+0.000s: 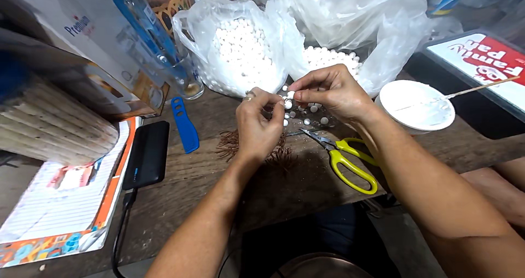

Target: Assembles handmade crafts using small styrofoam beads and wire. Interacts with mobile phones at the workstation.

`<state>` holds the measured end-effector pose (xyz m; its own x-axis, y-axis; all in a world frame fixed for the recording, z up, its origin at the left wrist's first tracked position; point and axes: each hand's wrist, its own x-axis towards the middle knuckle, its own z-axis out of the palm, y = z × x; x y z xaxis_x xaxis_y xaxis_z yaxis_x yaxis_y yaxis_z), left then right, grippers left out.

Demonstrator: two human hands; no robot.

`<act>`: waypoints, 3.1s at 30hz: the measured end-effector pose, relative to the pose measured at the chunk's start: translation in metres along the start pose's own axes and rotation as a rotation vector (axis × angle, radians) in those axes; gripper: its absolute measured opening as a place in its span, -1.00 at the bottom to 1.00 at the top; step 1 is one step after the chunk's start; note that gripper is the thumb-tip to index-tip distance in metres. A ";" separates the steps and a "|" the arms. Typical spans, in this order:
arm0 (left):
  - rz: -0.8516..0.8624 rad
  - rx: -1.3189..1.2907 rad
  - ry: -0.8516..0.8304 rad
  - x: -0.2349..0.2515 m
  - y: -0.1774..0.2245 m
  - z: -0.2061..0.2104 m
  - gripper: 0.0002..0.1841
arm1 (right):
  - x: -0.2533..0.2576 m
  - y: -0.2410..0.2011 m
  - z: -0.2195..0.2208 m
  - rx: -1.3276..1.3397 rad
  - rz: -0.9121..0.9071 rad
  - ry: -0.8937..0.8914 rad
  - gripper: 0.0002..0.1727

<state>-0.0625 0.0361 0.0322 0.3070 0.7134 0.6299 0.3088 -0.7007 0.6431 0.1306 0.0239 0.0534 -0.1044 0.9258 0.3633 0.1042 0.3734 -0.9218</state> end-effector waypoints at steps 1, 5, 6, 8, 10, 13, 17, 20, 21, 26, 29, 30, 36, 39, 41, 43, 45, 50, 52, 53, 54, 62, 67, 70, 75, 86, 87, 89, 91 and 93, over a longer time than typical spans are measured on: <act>-0.007 -0.003 -0.001 0.000 0.000 0.000 -0.89 | 0.000 0.000 0.000 0.001 -0.006 -0.004 -0.83; -0.016 -0.001 0.007 -0.001 -0.001 0.002 -0.90 | 0.000 0.001 -0.001 0.012 -0.014 -0.008 -0.82; -0.006 -0.008 0.019 -0.001 -0.002 0.003 -0.90 | 0.000 0.000 -0.001 0.005 -0.006 -0.006 -0.84; 0.019 -0.031 0.054 0.000 -0.005 0.007 -0.89 | 0.001 0.000 0.001 -0.014 0.010 0.004 -0.87; 0.025 -0.031 0.060 0.000 -0.006 0.008 -0.89 | 0.001 0.000 0.001 -0.022 0.010 0.010 -0.88; 0.036 -0.017 0.062 0.000 -0.006 0.008 -0.89 | 0.000 0.000 0.002 -0.042 -0.003 0.014 -0.90; 0.042 -0.006 0.067 0.000 -0.007 0.009 -0.89 | 0.000 0.001 0.000 -0.047 -0.043 -0.008 -0.87; 0.050 0.004 0.064 -0.001 -0.007 0.010 -0.88 | 0.000 0.003 -0.001 -0.048 -0.067 -0.027 -0.87; 0.054 0.008 0.067 -0.001 -0.007 0.010 -0.88 | 0.001 0.004 -0.001 -0.048 -0.068 -0.030 -0.88; 0.055 0.041 0.012 -0.003 -0.005 0.007 -0.90 | 0.000 0.002 0.003 -0.094 -0.046 -0.006 -0.91; 0.041 0.040 0.004 -0.002 -0.002 0.003 -0.90 | -0.001 0.001 0.005 -0.104 -0.045 0.007 -0.94; 0.037 0.038 0.006 -0.002 -0.002 0.003 -0.90 | -0.001 0.001 0.005 -0.108 -0.056 0.004 -0.94; 0.043 -0.001 0.064 -0.003 -0.007 0.011 -0.89 | 0.000 0.004 0.004 -0.088 -0.092 -0.028 -0.92; 0.043 0.011 0.046 -0.003 -0.006 0.009 -0.90 | 0.000 0.005 0.006 -0.083 -0.072 -0.013 -0.93; 0.042 -0.002 0.063 -0.003 -0.007 0.011 -0.90 | 0.000 0.005 0.006 -0.086 -0.075 -0.011 -0.93; 0.040 0.018 0.044 -0.003 -0.005 0.008 -0.91 | 0.000 0.006 0.006 -0.082 -0.082 -0.011 -0.93; 0.039 0.024 0.034 -0.004 -0.004 0.007 -0.90 | -0.001 0.007 0.007 -0.078 -0.079 -0.009 -0.92; 0.037 0.006 0.068 -0.004 -0.006 0.011 -0.90 | 0.000 0.008 0.009 -0.081 -0.102 -0.006 -0.92; 0.027 -0.006 0.068 -0.004 -0.005 0.011 -0.90 | -0.001 0.006 0.008 -0.090 -0.100 -0.004 -0.93; 0.022 -0.024 0.074 -0.003 -0.004 0.011 -0.91 | -0.001 0.004 0.008 -0.097 -0.100 0.002 -0.93; 0.014 -0.042 0.076 -0.003 -0.003 0.011 -0.91 | -0.001 0.001 0.008 -0.106 -0.102 0.006 -0.94; -0.037 -0.111 0.073 -0.001 -0.001 0.009 -0.92 | 0.001 0.002 0.006 -0.112 -0.096 0.038 -0.94; -0.011 -0.137 0.091 0.000 -0.003 0.011 -0.91 | 0.000 0.002 0.001 -0.217 -0.132 0.014 -0.93; -0.002 -0.116 0.129 0.001 -0.006 0.015 -0.88 | -0.003 0.002 0.001 -0.320 -0.174 0.020 -0.92; -0.044 0.013 0.112 0.003 0.000 0.009 -0.91 | -0.001 0.004 -0.003 -0.362 -0.227 0.038 -0.87; -0.306 -0.545 0.176 0.013 0.009 0.002 -0.90 | 0.002 0.016 0.008 -0.141 -0.037 0.138 -0.85; -0.326 -0.600 0.162 0.013 0.011 0.001 -0.92 | 0.000 0.015 0.012 -0.129 -0.023 0.089 -0.84; -0.341 -0.690 0.133 0.013 0.014 0.001 -0.91 | -0.002 0.014 0.020 -0.082 -0.006 0.007 -0.81; -0.370 -0.754 0.145 0.014 0.014 0.001 -0.90 | -0.003 0.015 0.023 -0.019 0.006 -0.044 -0.79; -0.433 -0.804 0.145 0.015 0.014 0.002 -0.90 | -0.004 0.015 0.024 0.017 0.013 -0.070 -0.78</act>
<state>-0.0519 0.0371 0.0503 0.1785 0.9439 0.2777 -0.3640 -0.1989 0.9099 0.1092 0.0245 0.0351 -0.1719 0.9239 0.3419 0.0889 0.3602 -0.9286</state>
